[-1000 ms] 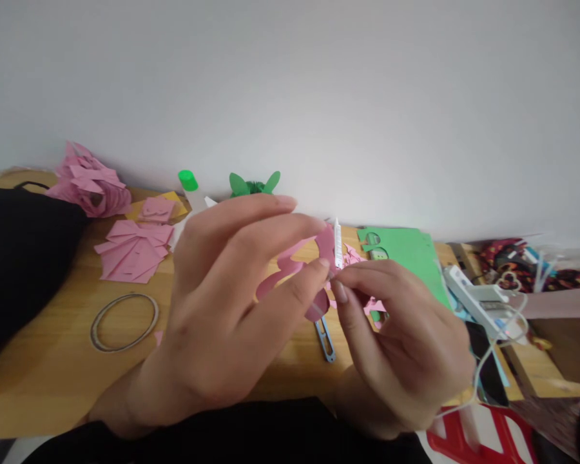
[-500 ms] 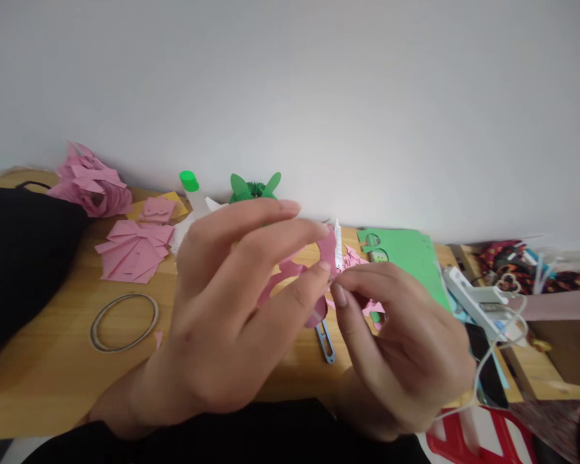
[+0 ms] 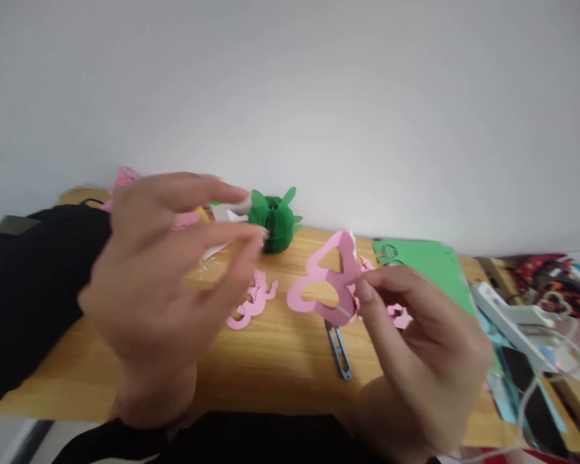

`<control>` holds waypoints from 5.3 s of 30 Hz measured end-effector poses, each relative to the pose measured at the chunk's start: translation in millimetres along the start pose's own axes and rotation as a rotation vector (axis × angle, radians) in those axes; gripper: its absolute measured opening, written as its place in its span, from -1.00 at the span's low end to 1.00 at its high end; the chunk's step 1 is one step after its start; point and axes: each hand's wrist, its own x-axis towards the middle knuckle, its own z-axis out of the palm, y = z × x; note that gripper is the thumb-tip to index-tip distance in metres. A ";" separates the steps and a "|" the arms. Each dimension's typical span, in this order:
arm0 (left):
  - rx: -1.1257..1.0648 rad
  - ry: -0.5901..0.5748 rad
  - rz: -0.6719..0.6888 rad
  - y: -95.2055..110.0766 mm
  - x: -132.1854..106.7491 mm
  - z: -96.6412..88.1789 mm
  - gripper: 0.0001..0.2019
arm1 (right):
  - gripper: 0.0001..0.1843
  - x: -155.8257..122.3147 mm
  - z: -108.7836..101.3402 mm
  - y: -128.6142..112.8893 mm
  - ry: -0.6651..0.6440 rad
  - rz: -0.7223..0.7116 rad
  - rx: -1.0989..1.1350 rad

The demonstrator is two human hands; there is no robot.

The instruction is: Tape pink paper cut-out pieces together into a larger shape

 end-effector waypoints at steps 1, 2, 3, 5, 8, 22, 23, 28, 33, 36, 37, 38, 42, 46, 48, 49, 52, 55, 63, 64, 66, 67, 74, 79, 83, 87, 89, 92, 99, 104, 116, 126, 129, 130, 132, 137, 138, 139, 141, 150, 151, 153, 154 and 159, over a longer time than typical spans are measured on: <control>0.125 0.033 0.045 -12.3 4.6 -4.4 -0.90 | -0.88 0.4 -0.5 1.0 0.009 0.016 -0.018; 0.235 0.034 0.066 -27.2 9.0 -8.3 -0.96 | -0.88 0.9 -1.0 2.2 0.017 0.027 -0.030; 0.322 -0.006 0.048 -44.1 12.7 -11.3 -0.91 | -0.87 1.6 -1.4 3.4 0.025 0.035 -0.037; 0.468 -0.263 -0.021 -81.4 15.8 -14.1 -0.81 | -0.87 3.2 -1.9 5.5 0.034 0.051 -0.042; 0.521 -0.483 -0.082 -132.7 8.0 -10.6 -0.81 | -0.88 4.8 -2.0 7.4 0.033 0.072 -0.044; 0.531 -0.634 -0.261 -161.8 -4.6 -11.1 -0.82 | -0.90 3.9 -2.2 12.2 0.044 0.050 -0.015; 0.515 -0.625 -0.275 -159.7 -3.8 -11.5 -0.82 | -0.90 4.2 -1.5 13.1 0.047 0.050 -0.012; 0.302 -0.588 -0.344 -119.6 -2.9 -7.5 -0.70 | -0.90 7.6 7.7 17.3 0.018 0.125 0.163; -0.768 -0.674 -0.584 -35.4 -4.2 -0.1 -0.38 | -0.91 9.1 15.8 15.9 -0.090 0.275 0.590; -0.876 -0.730 -0.591 3.9 -1.6 5.7 -0.49 | -0.93 7.8 15.8 13.0 -0.110 0.324 0.695; -0.876 -0.729 -0.598 12.5 -0.1 8.0 -0.49 | -0.94 7.3 15.5 12.2 -0.124 0.337 0.714; -0.853 -0.713 -0.606 18.9 1.4 10.2 -0.49 | -0.95 6.8 15.2 11.6 -0.137 0.348 0.725; -0.688 -0.656 -0.529 30.1 3.8 16.9 -0.48 | -0.95 5.6 15.6 10.9 -0.132 0.367 0.711; -0.571 -0.626 -0.458 31.6 0.6 19.8 -0.46 | -0.93 4.8 17.1 10.5 -0.127 0.342 0.690; -0.536 -0.607 -0.426 30.9 -1.0 20.7 -0.51 | -0.93 4.7 17.5 10.0 -0.127 0.331 0.682; -0.520 -0.600 -0.408 30.3 -1.6 21.0 -0.54 | -0.93 4.8 17.6 9.7 -0.126 0.325 0.678; -0.483 -0.592 -0.372 27.9 -3.0 21.2 -0.57 | -0.93 5.0 17.8 8.8 -0.129 0.321 0.657; -0.468 -0.593 -0.368 26.2 -4.0 20.8 -0.58 | -0.92 4.7 18.0 8.7 -0.136 0.317 0.639; -0.536 -0.583 -0.408 26.2 -2.7 21.4 -0.60 | -0.93 3.9 18.2 12.6 -0.160 0.315 0.643; -0.567 -0.588 -0.433 26.2 -2.4 21.4 -0.61 | -0.94 3.9 17.9 13.0 -0.162 0.319 0.645; -0.637 -0.608 -0.484 25.6 -2.1 20.9 -0.64 | -0.96 3.8 17.0 13.8 -0.175 0.323 0.649; -0.666 -0.617 -0.506 24.8 -2.0 20.5 -0.65 | -0.96 3.7 16.4 14.1 -0.186 0.324 0.655; -0.704 -0.533 -0.518 17.1 0.4 18.5 -0.65 | -0.92 7.3 11.9 14.2 -0.234 0.307 0.648; -0.639 -0.359 -0.539 14.5 -0.7 20.0 -0.67 | -0.94 9.7 11.4 12.2 -0.307 0.287 0.623; -0.572 -0.342 -0.529 10.2 -3.4 20.3 -0.66 | -0.96 7.2 14.4 13.5 -0.314 0.299 0.606; -0.568 -0.327 -0.512 9.2 -4.6 19.3 -0.67 | -0.96 6.7 17.5 14.2 -0.315 0.309 0.624; -0.571 -0.316 -0.517 10.8 -4.6 18.8 -0.68 | -0.97 7.4 18.8 13.8 -0.293 0.305 0.631; -0.595 -0.296 -0.532 14.0 -4.5 18.5 -0.68 | -0.95 7.7 20.3 13.4 -0.269 0.292 0.628; -0.854 -0.339 -0.632 16.5 -3.6 17.9 -0.52 | -0.95 5.3 22.6 12.8 -0.142 0.317 0.578; -0.925 -0.485 -0.645 19.1 -6.4 20.1 -0.30 | -0.92 6.3 27.6 11.6 -0.009 0.416 0.724; -0.851 -0.311 -0.371 32.8 -17.2 53.9 -0.85 | -0.92 -0.3 37.8 11.4 0.075 0.358 0.860; -0.658 -0.264 -0.317 32.5 -16.6 47.4 -0.81 | -0.71 0.1 29.8 8.3 0.254 -0.209 0.005; -0.637 -0.238 -0.266 32.9 -17.5 46.6 -0.81 | -0.68 1.7 30.3 8.6 0.218 -0.261 -0.069; -0.629 -0.234 -0.251 32.9 -17.6 46.1 -0.81 | -0.67 2.1 30.8 8.9 0.214 -0.266 -0.070; -0.603 -0.226 -0.213 32.9 -17.6 45.0 -0.82 | -0.68 2.6 31.7 9.3 0.218 -0.266 -0.060; -0.426 -0.178 -0.049 31.2 -19.2 43.3 -0.87 | -0.71 3.9 30.2 9.9 0.210 -0.280 -0.080; -0.382 -0.162 -0.011 30.7 -19.9 43.5 -0.87 | -0.71 4.2 29.4 10.1 0.205 -0.288 -0.090; -0.340 -0.149 0.027 30.2 -20.6 43.9 -0.88 | -0.72 4.4 28.6 10.4 0.200 -0.296 -0.096; -0.266 -0.137 0.096 29.4 -22.4 44.6 -0.88 | -0.74 4.8 27.1 10.9 0.195 -0.315 -0.100; -0.085 -0.150 0.218 26.1 -27.8 43.0 -0.87 | -0.71 4.6 26.3 11.3 0.196 -0.343 -0.098; -0.077 -0.155 0.225 26.1 -27.5 42.8 -0.87 | -0.71 4.5 26.2 11.2 0.197 -0.345 -0.098; -0.065 -0.161 0.231 26.3 -26.8 42.2 -0.87 | -0.72 4.4 26.0 11.1 0.196 -0.345 -0.097; -0.064 -0.166 0.233 26.6 -26.5 41.8 -0.87 | -0.71 4.4 25.8 11.1 0.193 -0.343 -0.094; -0.071 -0.186 0.233 27.0 -25.3 40.0 -0.88 | -0.68 4.2 25.2 11.3 0.181 -0.353 -0.076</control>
